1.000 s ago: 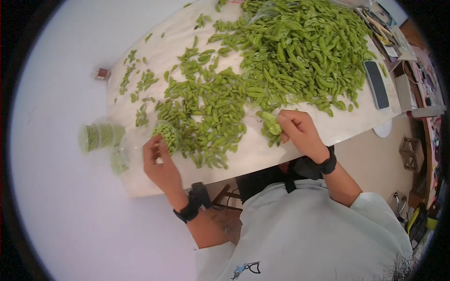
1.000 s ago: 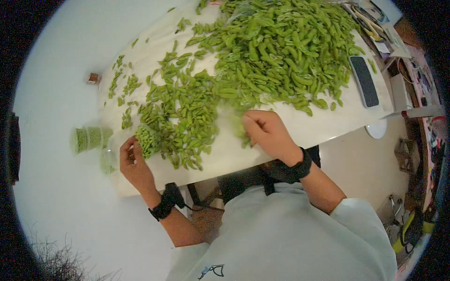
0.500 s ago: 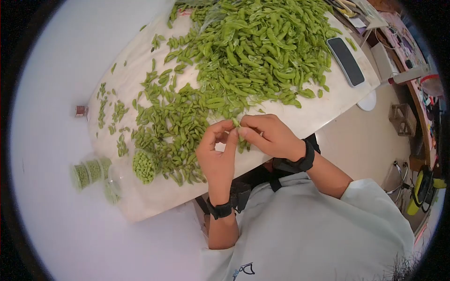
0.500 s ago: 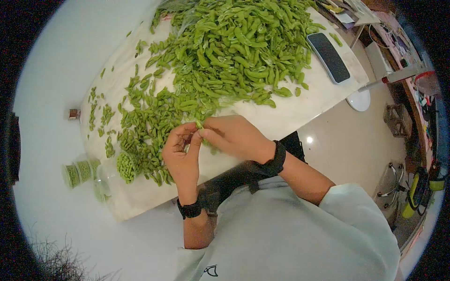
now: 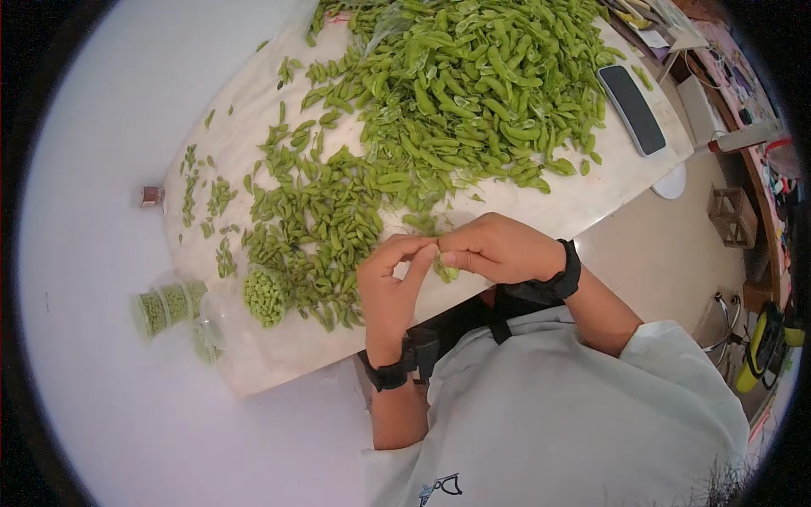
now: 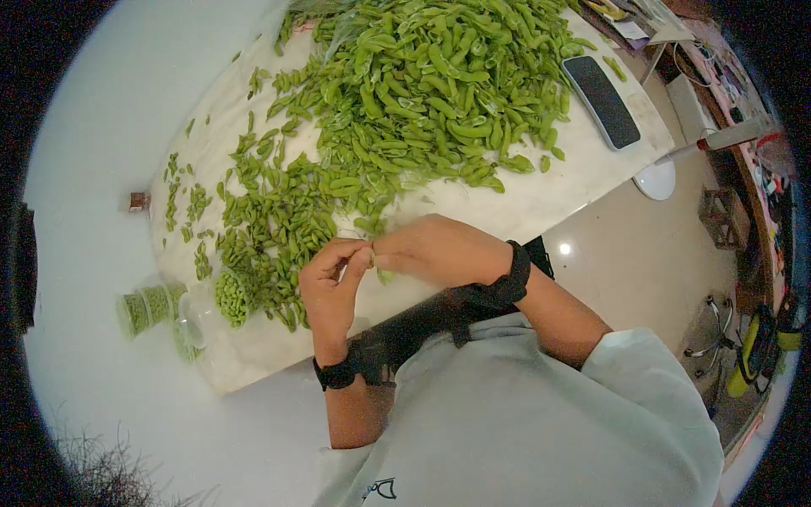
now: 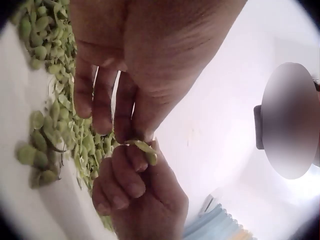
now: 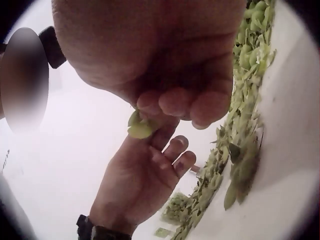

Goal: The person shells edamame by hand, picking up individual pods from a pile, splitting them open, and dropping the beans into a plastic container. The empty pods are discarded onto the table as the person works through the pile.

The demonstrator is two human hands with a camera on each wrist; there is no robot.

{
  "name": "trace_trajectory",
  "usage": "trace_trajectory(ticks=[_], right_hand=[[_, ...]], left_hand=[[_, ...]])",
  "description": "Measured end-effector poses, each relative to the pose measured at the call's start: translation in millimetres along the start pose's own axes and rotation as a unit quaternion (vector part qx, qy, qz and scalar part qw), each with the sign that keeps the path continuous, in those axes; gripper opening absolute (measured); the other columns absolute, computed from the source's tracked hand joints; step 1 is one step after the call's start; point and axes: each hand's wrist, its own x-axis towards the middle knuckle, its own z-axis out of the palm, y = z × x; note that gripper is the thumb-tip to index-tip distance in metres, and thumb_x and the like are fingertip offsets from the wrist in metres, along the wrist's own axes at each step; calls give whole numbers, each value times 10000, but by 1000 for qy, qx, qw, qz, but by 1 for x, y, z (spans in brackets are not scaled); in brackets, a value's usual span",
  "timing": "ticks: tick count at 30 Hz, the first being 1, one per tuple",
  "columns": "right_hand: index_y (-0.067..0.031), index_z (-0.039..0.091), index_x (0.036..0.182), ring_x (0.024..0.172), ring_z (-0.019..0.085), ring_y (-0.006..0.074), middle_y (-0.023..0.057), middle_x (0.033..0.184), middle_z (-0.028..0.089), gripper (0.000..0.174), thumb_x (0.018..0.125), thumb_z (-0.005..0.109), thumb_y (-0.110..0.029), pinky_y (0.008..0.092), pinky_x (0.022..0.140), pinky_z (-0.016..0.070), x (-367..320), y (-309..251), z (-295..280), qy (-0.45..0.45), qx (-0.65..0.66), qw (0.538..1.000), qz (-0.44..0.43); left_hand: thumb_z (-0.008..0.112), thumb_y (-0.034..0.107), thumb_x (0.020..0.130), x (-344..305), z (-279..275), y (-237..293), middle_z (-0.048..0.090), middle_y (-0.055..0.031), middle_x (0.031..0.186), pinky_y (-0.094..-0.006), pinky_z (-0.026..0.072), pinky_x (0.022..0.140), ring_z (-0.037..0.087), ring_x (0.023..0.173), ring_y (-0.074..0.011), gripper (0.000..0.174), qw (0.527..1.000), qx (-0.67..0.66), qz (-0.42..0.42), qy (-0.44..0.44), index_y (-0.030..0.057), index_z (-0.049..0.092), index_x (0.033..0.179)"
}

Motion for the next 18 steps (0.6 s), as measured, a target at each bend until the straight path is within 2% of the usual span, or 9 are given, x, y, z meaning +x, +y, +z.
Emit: trace_trajectory(ticks=[3,9,12,18], right_hand=[[-56,590,931,745,560,407,200,769,585,249,926,481,-280,453,645,447,1,0,4,-9,-2,1000,-5],[-47,595,904,723,555,408,197,756,581,234,914,496,-259,461,628,441,4,-4,4,-24,-2,1000,-4],[-50,595,889,710,555,403,194,739,577,228,910,500,-257,462,623,436,8,-8,7,-22,2,1000,-22],[-49,582,841,694,553,394,182,708,567,239,916,494,-258,457,615,428,16,-16,9,-33,-8,999,-32]], left_hand=[[665,21,804,-3,2,2,655,-68,802,-237,466,693,589,720,-133,134,1000,-8,-15,9,-4,667,936],[633,-3,809,-10,-3,15,653,-70,826,-245,475,694,603,721,-136,127,998,63,29,8,-8,652,935],[622,-17,794,-11,-11,19,651,-67,837,-249,478,697,609,724,-140,148,998,59,34,-4,-6,640,940],[621,-31,764,-14,-12,12,643,-68,824,-251,487,693,620,719,-139,172,998,51,33,30,0,621,933]])
